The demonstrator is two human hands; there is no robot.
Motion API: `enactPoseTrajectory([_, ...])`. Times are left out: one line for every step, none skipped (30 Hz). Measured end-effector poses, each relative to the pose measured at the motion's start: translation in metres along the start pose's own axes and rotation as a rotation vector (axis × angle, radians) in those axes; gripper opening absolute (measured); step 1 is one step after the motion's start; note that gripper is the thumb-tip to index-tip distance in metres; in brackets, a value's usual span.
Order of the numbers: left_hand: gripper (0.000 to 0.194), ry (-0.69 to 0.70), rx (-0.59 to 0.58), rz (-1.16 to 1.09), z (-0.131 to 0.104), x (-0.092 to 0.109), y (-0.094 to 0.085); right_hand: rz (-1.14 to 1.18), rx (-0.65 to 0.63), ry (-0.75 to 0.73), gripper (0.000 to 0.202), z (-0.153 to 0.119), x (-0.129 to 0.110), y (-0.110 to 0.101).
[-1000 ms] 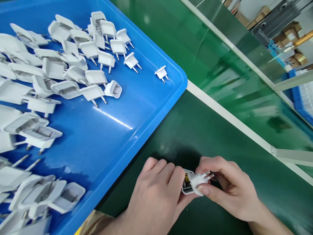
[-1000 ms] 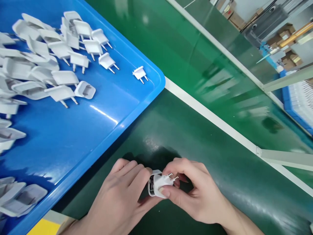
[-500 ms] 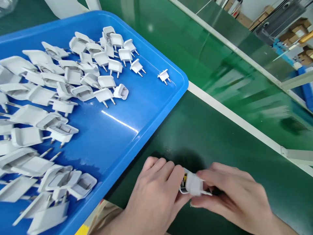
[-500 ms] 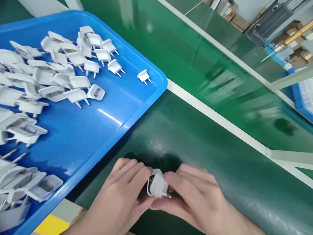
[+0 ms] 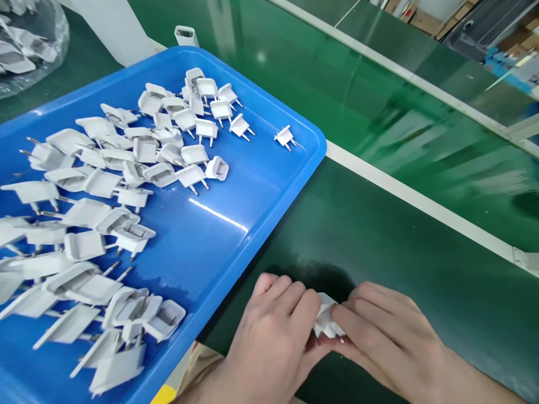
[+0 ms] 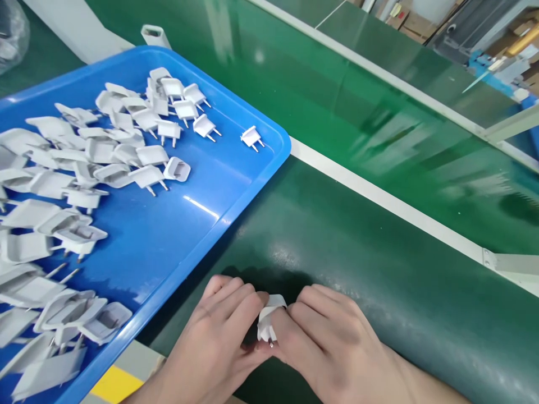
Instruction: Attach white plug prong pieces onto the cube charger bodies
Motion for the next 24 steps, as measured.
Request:
enactPoseTrajectory([0.005, 0.002, -0.005, -0.001, 0.0, 0.0, 0.0, 0.008, -0.027, 0.002, 0.02, -0.002, 0.001, 0.0])
enactPoseTrajectory([0.005, 0.002, -0.007, -0.003, 0.0, 0.0, 0.0, 0.019, -0.047, 0.006, 0.023, -0.004, 0.002, 0.0])
enactPoseTrajectory([0.005, 0.003, -0.006, -0.005, 0.0, 0.0, 0.0, 0.031, -0.063, 0.02, 0.024, -0.005, 0.003, 0.0])
enactPoseTrajectory([0.005, 0.003, -0.002, -0.006, 0.0, 0.0, 0.0, 0.042, -0.078, 0.038, 0.025, -0.005, 0.003, -0.001])
enactPoseTrajectory([0.005, 0.003, 0.008, -0.004, 0.0, 0.0, 0.0, 0.049, -0.098, 0.049, 0.023, -0.004, 0.003, -0.001])
enactPoseTrajectory([0.005, 0.002, 0.02, -0.002, 0.0, 0.0, 0.0, 0.043, -0.116, 0.053, 0.02, -0.001, 0.002, -0.002])
enactPoseTrajectory([0.005, -0.001, 0.025, -0.001, 0.0, 0.001, 0.0, 0.023, -0.121, 0.054, 0.017, 0.002, 0.001, -0.004])
enactPoseTrajectory([0.004, -0.004, 0.024, 0.0, 0.0, 0.001, 0.0, -0.004, -0.116, 0.048, 0.015, 0.006, 0.0, -0.005])
enactPoseTrajectory([0.003, -0.007, 0.015, 0.0, 0.0, 0.001, -0.001, -0.031, -0.102, 0.039, 0.016, 0.011, -0.002, -0.007])
enactPoseTrajectory([0.004, -0.007, 0.003, -0.003, 0.0, 0.001, -0.002, -0.054, -0.091, 0.031, 0.018, 0.015, -0.004, -0.009])
enactPoseTrajectory([0.004, -0.007, -0.012, -0.007, 0.001, 0.001, -0.003, -0.07, -0.074, 0.027, 0.02, 0.018, -0.005, -0.011])
enactPoseTrajectory([0.005, -0.007, -0.023, -0.011, 0.001, 0.001, -0.004, -0.079, -0.062, 0.026, 0.023, 0.021, -0.006, -0.013])
enactPoseTrajectory([0.005, -0.008, -0.027, -0.014, 0.002, 0.002, -0.004, -0.08, -0.063, 0.024, 0.024, 0.023, -0.007, -0.014])
enactPoseTrajectory([0.005, -0.009, -0.024, -0.015, 0.002, 0.002, -0.005, -0.086, -0.064, 0.025, 0.026, 0.024, -0.008, -0.014])
enactPoseTrajectory([0.005, -0.008, -0.023, -0.013, 0.003, 0.002, -0.006, -0.103, -0.055, 0.028, 0.026, 0.024, -0.009, -0.014])
enactPoseTrajectory([0.004, -0.007, -0.021, -0.012, 0.004, 0.002, -0.006, -0.128, -0.046, 0.03, 0.026, 0.023, -0.01, -0.014])
enactPoseTrajectory([0.005, -0.006, -0.02, -0.011, 0.004, 0.002, -0.006, -0.151, -0.039, 0.035, 0.025, 0.022, -0.011, -0.013])
enactPoseTrajectory([0.006, -0.002, -0.019, -0.011, 0.005, 0.002, -0.006, -0.17, -0.032, 0.043, 0.023, 0.021, -0.013, -0.012])
enactPoseTrajectory([0.007, 0.002, -0.02, -0.015, 0.005, 0.002, -0.006, -0.181, -0.023, 0.055, 0.023, 0.02, -0.014, -0.011])
enactPoseTrajectory([0.007, 0.006, -0.021, -0.019, 0.005, 0.003, -0.005, -0.179, -0.024, 0.068, 0.022, 0.019, -0.015, -0.011])
enactPoseTrajectory([0.007, 0.008, -0.022, -0.024, 0.005, 0.003, -0.005, -0.158, -0.038, 0.078, 0.022, 0.019, -0.015, -0.01])
enactPoseTrajectory([0.007, 0.008, -0.021, -0.026, 0.005, 0.003, -0.004, -0.122, -0.054, 0.083, 0.022, 0.019, -0.015, -0.009])
enactPoseTrajectory([0.007, 0.01, -0.018, -0.027, 0.004, 0.003, -0.004, -0.08, -0.076, 0.086, 0.021, 0.02, -0.014, -0.009])
enactPoseTrajectory([0.007, 0.01, -0.016, -0.027, 0.004, 0.003, -0.003, -0.042, -0.096, 0.088, 0.021, 0.02, -0.013, -0.008])
Point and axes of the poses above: each hand's wrist, its own z-axis towards the middle knuckle, its own y-axis out of the palm, x = y × z, the point moved 2 cm from there along z, towards the middle knuckle, and after that the axes turned 6 degrees about -x, right-handed, at the moved point
